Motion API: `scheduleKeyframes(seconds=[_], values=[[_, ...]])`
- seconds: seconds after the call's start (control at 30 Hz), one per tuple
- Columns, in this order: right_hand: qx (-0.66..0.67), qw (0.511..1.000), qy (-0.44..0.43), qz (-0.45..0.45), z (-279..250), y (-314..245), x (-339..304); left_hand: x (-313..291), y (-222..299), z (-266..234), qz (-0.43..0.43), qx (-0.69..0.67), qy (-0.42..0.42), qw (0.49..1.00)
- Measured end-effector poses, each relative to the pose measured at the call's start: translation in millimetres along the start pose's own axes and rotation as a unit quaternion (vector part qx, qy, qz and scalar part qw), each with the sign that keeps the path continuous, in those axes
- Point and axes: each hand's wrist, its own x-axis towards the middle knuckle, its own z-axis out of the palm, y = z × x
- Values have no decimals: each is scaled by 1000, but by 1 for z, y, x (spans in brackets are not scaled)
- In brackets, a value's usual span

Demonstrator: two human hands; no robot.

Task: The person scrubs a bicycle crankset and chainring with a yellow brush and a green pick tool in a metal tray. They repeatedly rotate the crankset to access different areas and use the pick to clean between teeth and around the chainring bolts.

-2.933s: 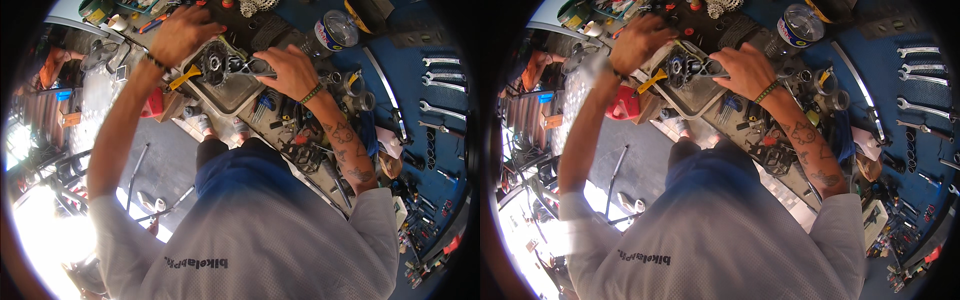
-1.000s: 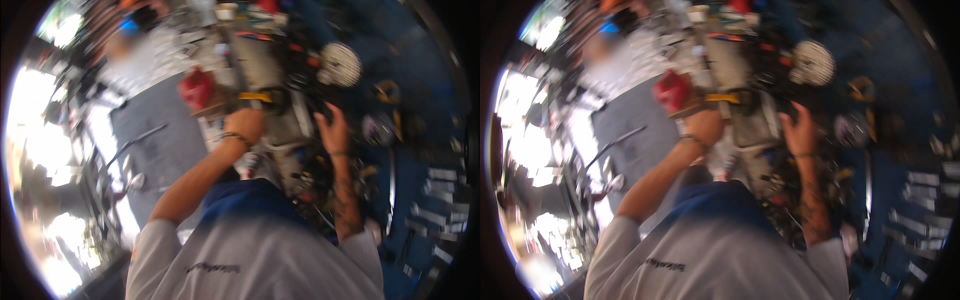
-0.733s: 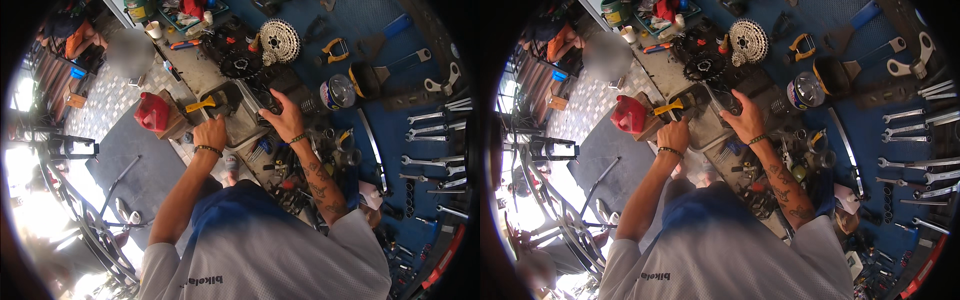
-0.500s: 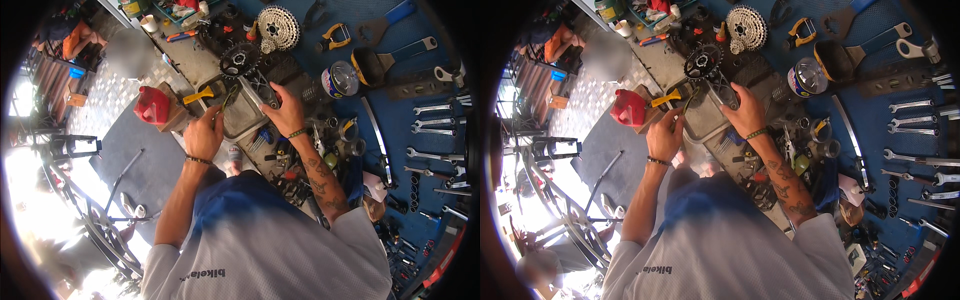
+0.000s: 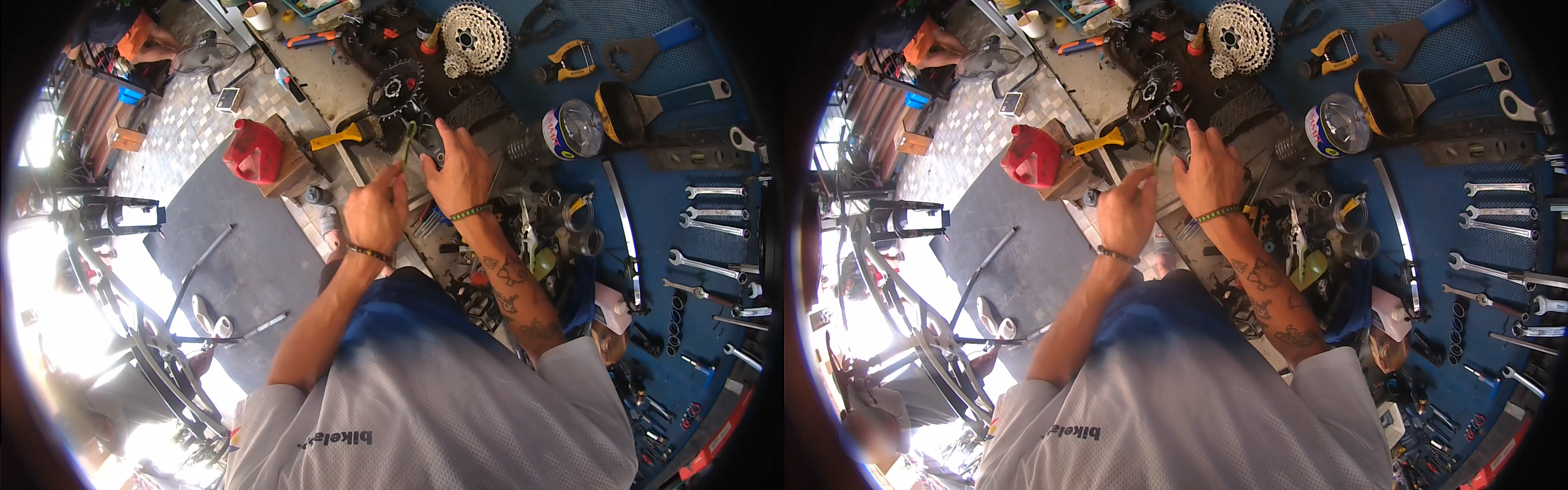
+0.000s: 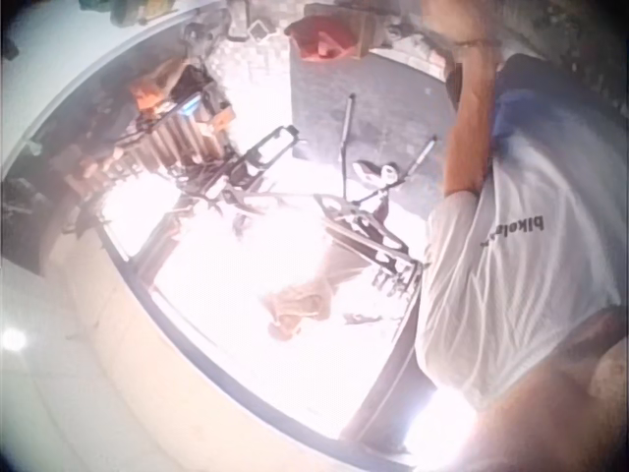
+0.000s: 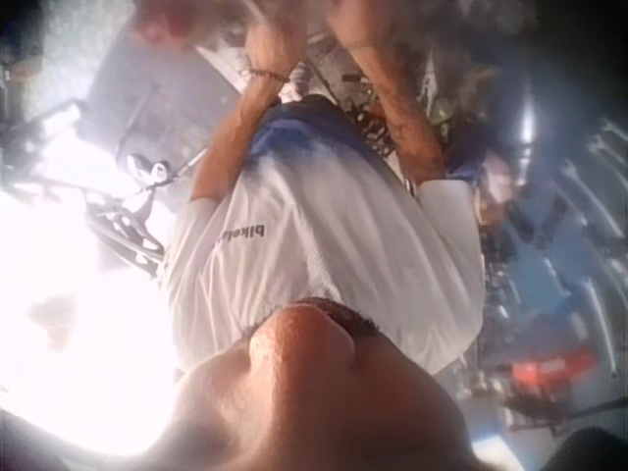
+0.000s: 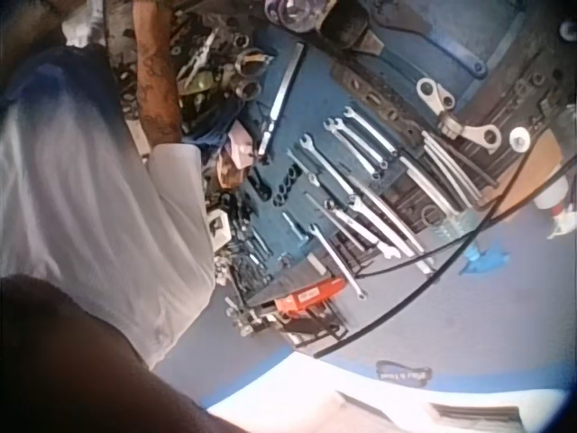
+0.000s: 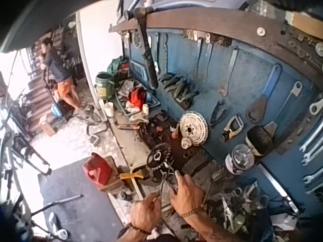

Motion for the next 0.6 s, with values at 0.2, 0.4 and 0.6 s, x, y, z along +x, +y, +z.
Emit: scheduleKeyframes(seconds=[0.2,0.4,0.6], values=[[-19,1000,-1,-16,1,1,0,6,-3,-3,-103,-76,-38,991],[-22,1000,-10,-11,-8,4,-1,11,-10,-18,-169,-160,-142,962],[-19,997,-42,-63,-18,18,5,50,-57,-37,174,160,-56,970]])
